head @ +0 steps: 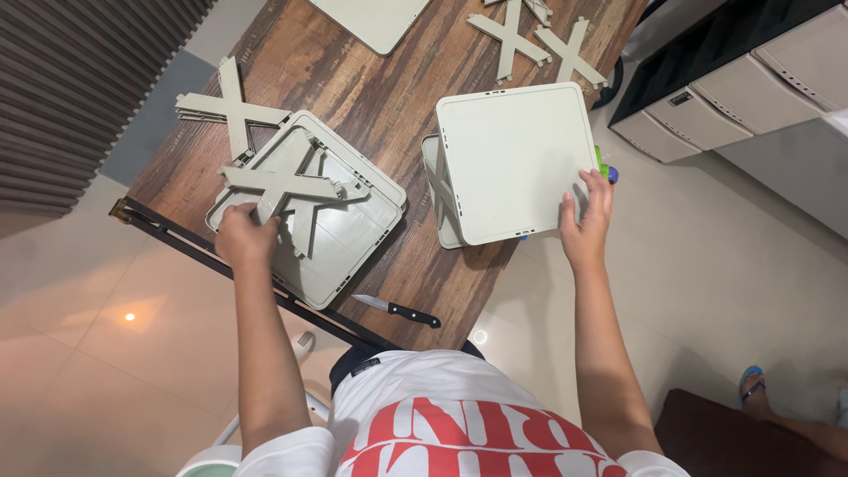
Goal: The person assembles a white plastic folding stool by inserting X-shaped leg supports into slots on the seat panels. They use a knife to pry open a slot on one panel to fit a leg support. The person handles multiple leg supports and seat panels on a wooden table.
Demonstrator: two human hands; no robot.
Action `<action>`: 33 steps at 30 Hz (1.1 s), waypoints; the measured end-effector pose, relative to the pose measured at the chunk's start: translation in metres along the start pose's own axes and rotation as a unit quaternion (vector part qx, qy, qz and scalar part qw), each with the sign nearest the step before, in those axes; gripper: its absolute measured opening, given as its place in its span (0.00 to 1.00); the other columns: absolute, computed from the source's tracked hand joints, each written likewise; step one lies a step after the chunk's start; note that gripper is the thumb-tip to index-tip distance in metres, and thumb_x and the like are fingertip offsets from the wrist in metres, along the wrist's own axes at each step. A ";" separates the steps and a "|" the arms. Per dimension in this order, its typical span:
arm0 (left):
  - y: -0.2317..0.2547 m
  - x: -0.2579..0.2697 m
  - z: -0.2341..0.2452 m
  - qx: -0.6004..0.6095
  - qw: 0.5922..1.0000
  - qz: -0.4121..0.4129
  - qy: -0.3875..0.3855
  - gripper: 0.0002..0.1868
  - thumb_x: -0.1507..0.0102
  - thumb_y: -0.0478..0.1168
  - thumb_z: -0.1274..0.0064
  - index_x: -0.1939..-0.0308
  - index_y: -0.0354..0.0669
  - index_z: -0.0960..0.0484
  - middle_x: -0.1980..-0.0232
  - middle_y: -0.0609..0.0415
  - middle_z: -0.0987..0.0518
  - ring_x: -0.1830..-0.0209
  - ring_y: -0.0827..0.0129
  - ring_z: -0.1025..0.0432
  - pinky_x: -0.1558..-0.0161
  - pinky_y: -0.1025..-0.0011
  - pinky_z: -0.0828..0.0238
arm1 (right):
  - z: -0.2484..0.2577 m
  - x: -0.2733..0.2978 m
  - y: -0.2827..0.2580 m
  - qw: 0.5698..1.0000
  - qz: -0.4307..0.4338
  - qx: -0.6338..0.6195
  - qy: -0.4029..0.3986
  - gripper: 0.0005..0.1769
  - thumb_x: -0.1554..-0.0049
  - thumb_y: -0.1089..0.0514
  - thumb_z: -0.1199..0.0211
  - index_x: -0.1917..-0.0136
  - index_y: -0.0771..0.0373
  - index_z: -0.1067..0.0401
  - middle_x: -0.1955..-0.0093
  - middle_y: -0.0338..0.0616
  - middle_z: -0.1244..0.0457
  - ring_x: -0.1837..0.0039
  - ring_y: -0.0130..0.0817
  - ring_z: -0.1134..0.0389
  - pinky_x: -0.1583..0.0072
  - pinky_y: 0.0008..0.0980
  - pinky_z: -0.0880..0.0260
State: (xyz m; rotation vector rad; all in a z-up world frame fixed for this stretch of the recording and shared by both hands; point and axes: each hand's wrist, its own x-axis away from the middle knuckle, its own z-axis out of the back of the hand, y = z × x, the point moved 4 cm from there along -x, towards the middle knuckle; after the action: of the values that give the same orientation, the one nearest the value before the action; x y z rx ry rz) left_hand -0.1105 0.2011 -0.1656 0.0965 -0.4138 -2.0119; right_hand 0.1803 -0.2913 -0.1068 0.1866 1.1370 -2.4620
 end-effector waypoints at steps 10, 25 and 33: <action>-0.003 0.028 0.023 0.090 0.995 0.005 0.053 0.28 0.47 0.50 0.28 0.45 0.46 0.13 0.54 0.54 0.21 0.61 0.59 0.24 0.57 0.61 0.28 | 0.027 0.000 0.074 0.991 -0.038 0.026 0.123 0.28 0.40 0.66 0.35 0.29 0.69 0.38 0.31 0.66 0.44 0.29 0.57 0.41 0.29 0.52 0.41; 0.020 0.045 0.012 0.448 0.894 -0.001 -0.020 0.24 0.44 0.37 0.29 0.48 0.27 0.17 0.60 0.51 0.16 0.64 0.74 0.24 0.60 0.78 0.27 | -0.015 -0.003 0.158 0.846 -0.346 -0.406 -0.010 0.16 0.33 0.56 0.47 0.35 0.65 0.33 0.48 0.47 0.32 0.55 0.35 0.26 0.55 0.34 0.19; 0.065 0.070 -0.003 0.553 0.821 0.013 -0.141 0.28 0.46 0.36 0.30 0.44 0.27 0.19 0.55 0.49 0.16 0.59 0.72 0.23 0.56 0.77 0.25 | 0.004 -0.019 0.136 0.925 -0.190 -0.298 0.139 0.17 0.31 0.60 0.43 0.31 0.60 0.38 0.47 0.39 0.38 0.47 0.25 0.36 0.45 0.26 0.34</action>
State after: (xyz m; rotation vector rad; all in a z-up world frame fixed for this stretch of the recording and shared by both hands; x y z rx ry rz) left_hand -0.0863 0.1122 -0.1396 0.5030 -1.7252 -1.5046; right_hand 0.2559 -0.3664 -0.1930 0.1408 2.1648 -2.3020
